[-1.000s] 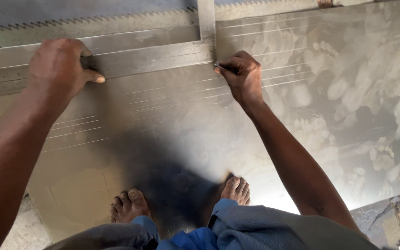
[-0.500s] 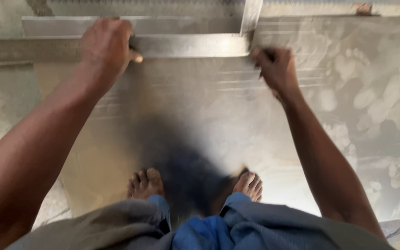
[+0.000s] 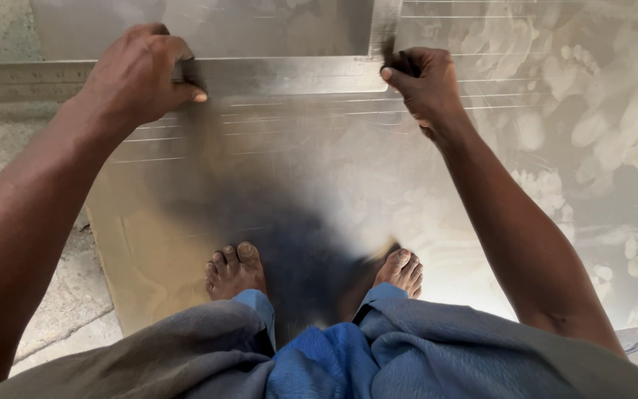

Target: The person uses a large metal square ruler and a marker to draw straight lines on a large metal sheet. They repeatedly reposition the ruler and draw lines to create a grid pattern on the sheet's surface.

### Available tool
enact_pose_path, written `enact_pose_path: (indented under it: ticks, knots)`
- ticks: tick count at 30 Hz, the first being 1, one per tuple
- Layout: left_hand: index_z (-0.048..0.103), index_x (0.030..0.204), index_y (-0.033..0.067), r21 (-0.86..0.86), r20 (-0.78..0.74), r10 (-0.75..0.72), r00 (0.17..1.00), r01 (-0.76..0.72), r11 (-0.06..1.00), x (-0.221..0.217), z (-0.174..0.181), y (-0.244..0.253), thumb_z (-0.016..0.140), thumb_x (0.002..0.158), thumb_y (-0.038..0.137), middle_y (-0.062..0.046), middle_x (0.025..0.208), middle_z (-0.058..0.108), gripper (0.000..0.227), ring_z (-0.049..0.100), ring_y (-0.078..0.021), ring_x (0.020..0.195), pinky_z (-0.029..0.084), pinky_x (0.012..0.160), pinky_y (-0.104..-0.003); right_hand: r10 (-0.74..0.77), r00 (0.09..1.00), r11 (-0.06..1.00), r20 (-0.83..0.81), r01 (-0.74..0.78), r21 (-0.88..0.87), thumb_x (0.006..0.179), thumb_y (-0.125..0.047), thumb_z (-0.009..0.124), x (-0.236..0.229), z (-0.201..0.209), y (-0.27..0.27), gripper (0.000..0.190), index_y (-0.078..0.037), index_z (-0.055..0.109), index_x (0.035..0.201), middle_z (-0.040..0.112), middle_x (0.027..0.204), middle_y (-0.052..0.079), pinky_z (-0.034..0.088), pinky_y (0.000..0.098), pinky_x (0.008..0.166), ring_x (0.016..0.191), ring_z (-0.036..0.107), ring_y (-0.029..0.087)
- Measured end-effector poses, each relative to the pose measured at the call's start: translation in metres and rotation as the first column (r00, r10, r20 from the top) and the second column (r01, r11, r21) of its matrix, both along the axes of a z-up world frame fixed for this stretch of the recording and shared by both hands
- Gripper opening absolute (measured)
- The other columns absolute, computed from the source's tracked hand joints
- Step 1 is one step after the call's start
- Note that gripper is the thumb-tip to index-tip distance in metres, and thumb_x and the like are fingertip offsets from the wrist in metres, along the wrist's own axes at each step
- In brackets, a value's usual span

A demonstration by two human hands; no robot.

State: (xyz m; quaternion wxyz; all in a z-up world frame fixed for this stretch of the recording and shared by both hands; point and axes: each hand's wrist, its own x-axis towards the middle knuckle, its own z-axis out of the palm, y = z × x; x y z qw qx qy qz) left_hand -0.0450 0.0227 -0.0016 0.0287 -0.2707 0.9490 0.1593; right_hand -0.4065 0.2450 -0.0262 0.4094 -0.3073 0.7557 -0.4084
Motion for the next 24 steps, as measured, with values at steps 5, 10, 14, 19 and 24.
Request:
enact_pose_path:
  ticks: [5, 10, 14, 19, 24]
  knots:
    - [0.073, 0.096, -0.0032, -0.002, 0.089, 0.034, 0.995, -0.034, 0.999, 0.007, 0.001, 0.004, 0.094, 0.076, 0.035, -0.020, 0.098, 0.071, 0.048, 0.068, -0.0407, 0.097, 0.054, 0.086, -0.051, 0.016, 1.000, 1.000, 0.003, -0.016, 0.020, 0.093, -0.006, 0.080, 0.013, -0.007, -0.001, 0.022, -0.002, 0.066, 0.076, 0.056, 0.068, -0.004, 0.034, 0.0259, 0.051, 0.060, 0.043, 0.004]
    - [0.073, 0.097, -0.0030, 0.010, 0.100, 0.065, 0.993, -0.066, 0.998, 0.010, -0.002, 0.005, 0.094, 0.076, 0.035, -0.021, 0.096, 0.071, 0.049, 0.070, -0.0400, 0.093, 0.055, 0.083, -0.050, 0.048, 0.998, 0.997, -0.038, -0.046, 0.059, 0.091, -0.008, 0.080, 0.017, -0.004, -0.002, 0.015, -0.003, 0.071, 0.081, 0.061, 0.068, -0.004, 0.037, 0.0249, 0.051, 0.059, 0.047, 0.004]
    - [0.073, 0.099, -0.0034, 0.013, 0.083, 0.070, 0.994, -0.071, 0.997, 0.010, -0.003, 0.004, 0.095, 0.073, 0.035, -0.022, 0.097, 0.072, 0.051, 0.071, -0.0401, 0.093, 0.056, 0.082, -0.050, 0.056, 0.997, 0.997, -0.044, -0.054, 0.053, 0.092, -0.008, 0.080, 0.018, -0.006, -0.002, 0.011, -0.002, 0.073, 0.085, 0.062, 0.069, -0.003, 0.039, 0.0249, 0.052, 0.059, 0.048, 0.004]
    - [0.075, 0.104, -0.0017, 0.069, 0.116, 0.097, 0.989, -0.105, 0.992, 0.013, 0.000, -0.001, 0.096, 0.074, 0.032, -0.022, 0.097, 0.073, 0.049, 0.071, -0.0395, 0.092, 0.057, 0.081, -0.050, 0.069, 0.997, 0.998, -0.047, -0.068, 0.019, 0.092, -0.008, 0.080, 0.022, -0.008, -0.002, 0.008, -0.001, 0.075, 0.092, 0.067, 0.075, -0.001, 0.045, 0.0246, 0.056, 0.064, 0.055, 0.005]
    - [0.076, 0.107, -0.0017, 0.104, 0.121, 0.123, 0.985, -0.136, 0.985, 0.017, 0.000, -0.002, 0.096, 0.074, 0.032, -0.022, 0.097, 0.073, 0.052, 0.071, -0.0384, 0.090, 0.057, 0.077, -0.050, 0.086, 0.990, 0.995, -0.116, -0.080, 0.053, 0.091, -0.009, 0.079, 0.027, -0.011, -0.003, 0.011, 0.000, 0.076, 0.097, 0.073, 0.082, 0.004, 0.051, 0.0241, 0.062, 0.071, 0.064, 0.007]
